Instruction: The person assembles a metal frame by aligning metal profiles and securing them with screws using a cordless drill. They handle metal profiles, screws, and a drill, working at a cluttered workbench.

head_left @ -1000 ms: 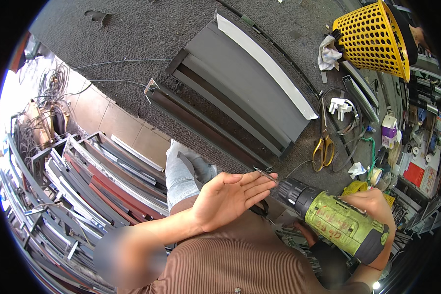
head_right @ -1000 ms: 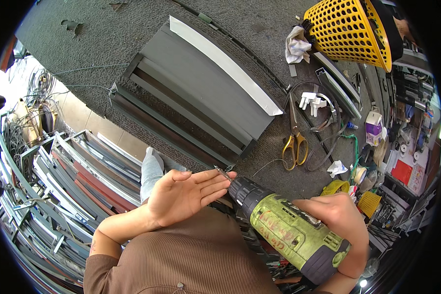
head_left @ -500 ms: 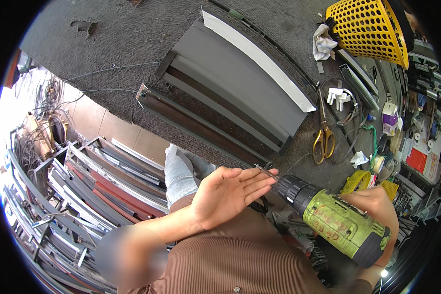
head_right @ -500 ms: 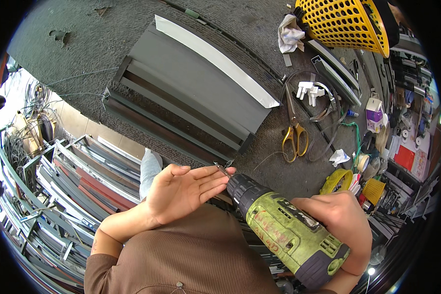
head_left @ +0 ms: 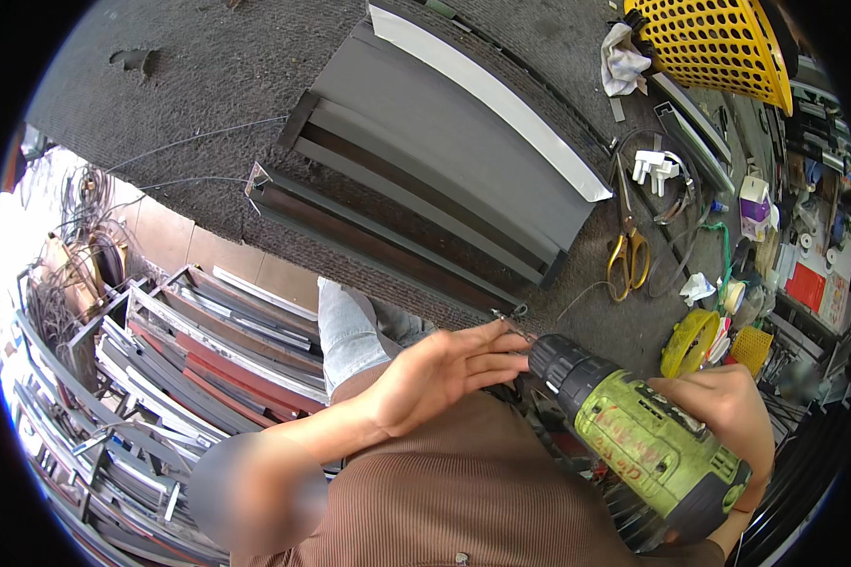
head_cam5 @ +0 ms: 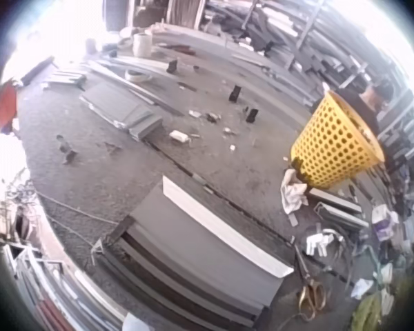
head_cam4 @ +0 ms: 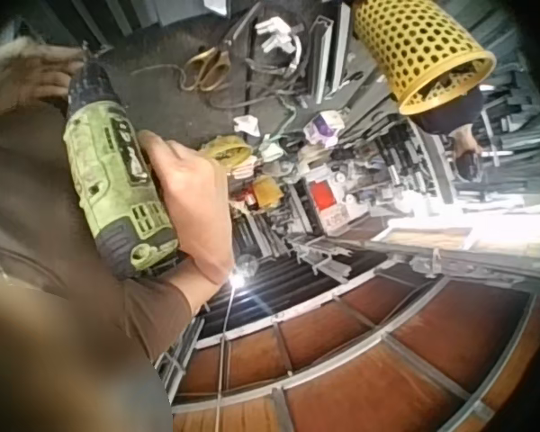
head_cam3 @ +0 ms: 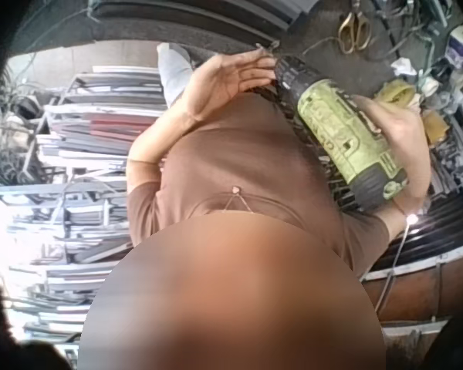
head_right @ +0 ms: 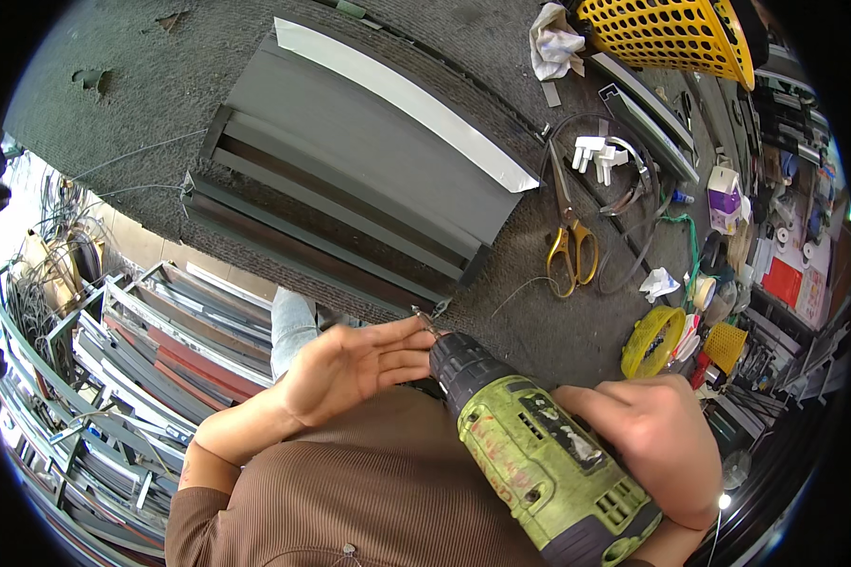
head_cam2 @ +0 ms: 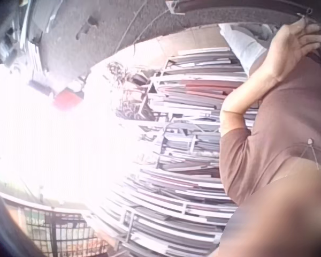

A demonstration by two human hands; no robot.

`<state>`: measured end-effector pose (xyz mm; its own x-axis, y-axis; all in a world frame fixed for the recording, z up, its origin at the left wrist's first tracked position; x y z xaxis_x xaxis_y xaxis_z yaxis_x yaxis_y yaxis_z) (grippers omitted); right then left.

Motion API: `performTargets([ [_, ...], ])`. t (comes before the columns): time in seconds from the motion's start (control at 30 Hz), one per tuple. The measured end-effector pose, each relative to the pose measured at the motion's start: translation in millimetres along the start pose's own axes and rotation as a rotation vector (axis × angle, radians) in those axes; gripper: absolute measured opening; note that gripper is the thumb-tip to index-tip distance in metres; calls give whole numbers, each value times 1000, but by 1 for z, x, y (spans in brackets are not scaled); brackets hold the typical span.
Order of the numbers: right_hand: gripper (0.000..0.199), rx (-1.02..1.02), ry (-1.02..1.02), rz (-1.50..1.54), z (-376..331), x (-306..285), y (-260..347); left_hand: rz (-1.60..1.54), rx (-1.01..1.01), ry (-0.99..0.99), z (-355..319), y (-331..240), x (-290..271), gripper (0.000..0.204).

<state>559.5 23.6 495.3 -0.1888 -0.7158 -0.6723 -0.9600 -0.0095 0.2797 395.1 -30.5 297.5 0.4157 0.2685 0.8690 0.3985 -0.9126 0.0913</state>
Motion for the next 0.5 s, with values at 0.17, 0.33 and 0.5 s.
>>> performTargets([
  [0.17,31,58,-11,-11,-12,13,7,1605,627,-93,-24,-58,16,31],
  [0.33,23,204,-118,-91,-25,34,25,2345,1081,-216,-26,-92,43,32],
  [0.5,23,335,-178,-25,-33,46,31,2418,978,-9,-7,-108,45,32],
])
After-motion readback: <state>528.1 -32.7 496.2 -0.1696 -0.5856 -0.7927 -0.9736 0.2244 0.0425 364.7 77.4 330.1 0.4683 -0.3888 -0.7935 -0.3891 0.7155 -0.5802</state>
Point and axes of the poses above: each hand's wrist, its own z-axis towards the middle knuckle, its own x-axis out of the palm, y = z × x, the point moved 7 cm from there along z, towards the middle knuckle, and after that the axes turned 4 degrees about x, right-handed, at the moved point
